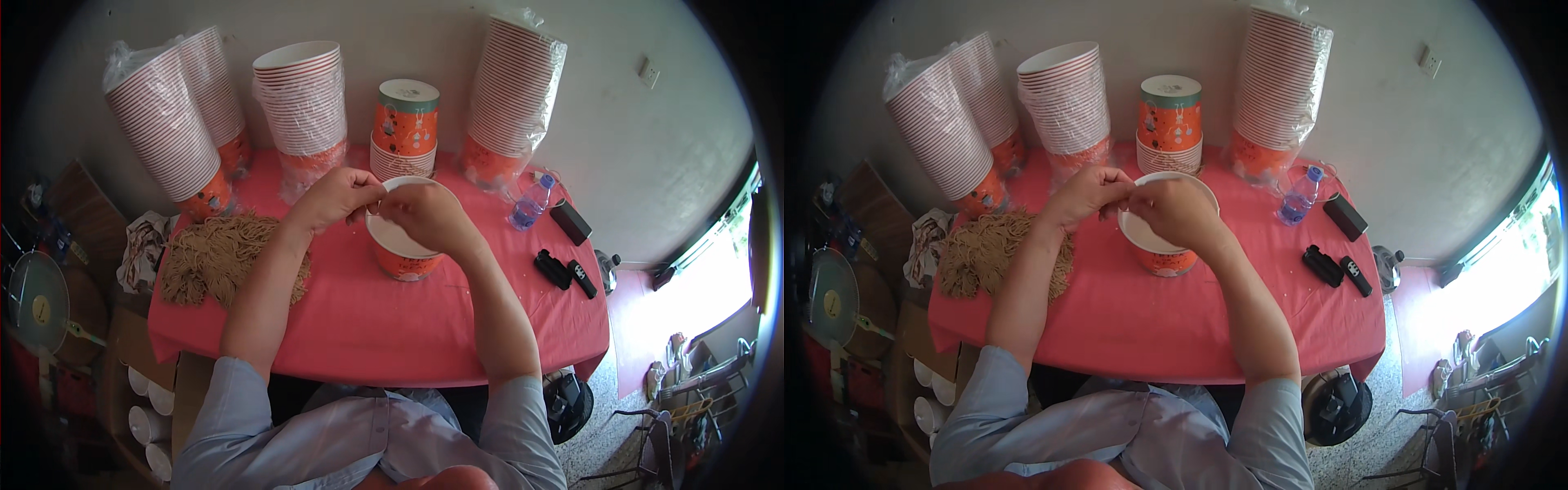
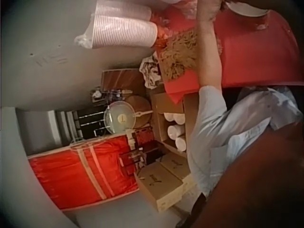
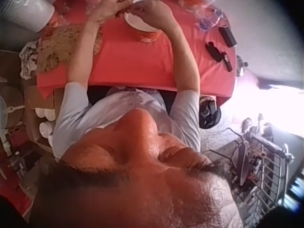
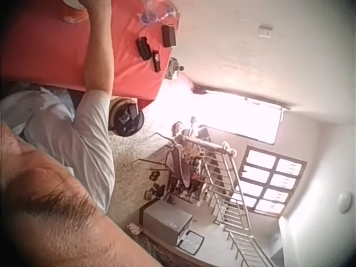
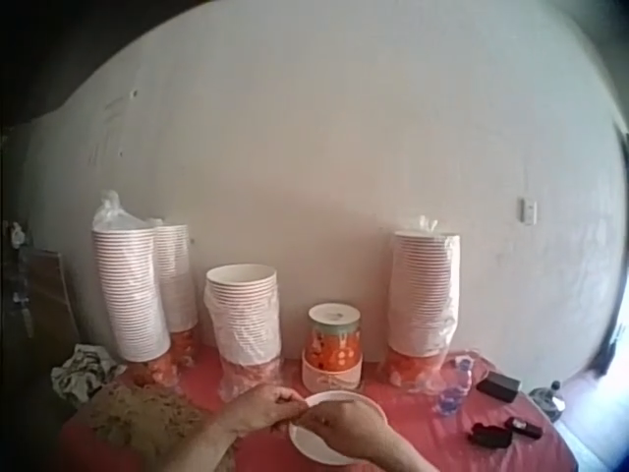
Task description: Threading strings through the rims of large paper cups for packaging or assembly.
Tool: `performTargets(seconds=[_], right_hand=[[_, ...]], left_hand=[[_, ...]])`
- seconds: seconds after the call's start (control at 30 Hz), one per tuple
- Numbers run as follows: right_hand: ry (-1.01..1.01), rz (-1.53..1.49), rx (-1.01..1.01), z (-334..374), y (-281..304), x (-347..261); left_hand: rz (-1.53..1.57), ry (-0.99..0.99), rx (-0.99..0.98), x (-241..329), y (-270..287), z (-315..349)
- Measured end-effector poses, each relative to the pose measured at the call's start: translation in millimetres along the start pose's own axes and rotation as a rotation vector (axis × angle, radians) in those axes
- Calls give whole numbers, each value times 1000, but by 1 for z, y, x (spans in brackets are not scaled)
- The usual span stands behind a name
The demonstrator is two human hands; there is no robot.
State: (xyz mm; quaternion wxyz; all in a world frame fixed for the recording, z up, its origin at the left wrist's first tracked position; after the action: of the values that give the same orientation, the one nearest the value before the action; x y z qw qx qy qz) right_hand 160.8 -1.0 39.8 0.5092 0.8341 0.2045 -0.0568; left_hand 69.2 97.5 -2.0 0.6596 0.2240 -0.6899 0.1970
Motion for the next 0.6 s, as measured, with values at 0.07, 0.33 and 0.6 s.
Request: performTargets(seconds=[0.07,0.33,0.6], right_hand=[[-42,-159,40,-1,6,7],[-210,-223,82,1,14,27],[-89,27,-6,2,5,9]], left_hand=[[17,-5,-7,1,-1,1],[53,5,157,-6,19,0],[87,46,45,-10,7,-2]])
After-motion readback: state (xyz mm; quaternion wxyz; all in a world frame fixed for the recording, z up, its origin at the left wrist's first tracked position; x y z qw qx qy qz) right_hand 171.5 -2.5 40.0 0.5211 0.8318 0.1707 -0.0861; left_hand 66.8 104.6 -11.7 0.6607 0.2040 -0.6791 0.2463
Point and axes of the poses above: each hand's wrist, its own z-axis away from the middle knuckle, its own y-axis out of the back of the hand, x = y × z, the point moved 10 cm from there along -z, towards the middle knuckle, and after that the axes turned 11 degrees about z, right-handed, at the moved point
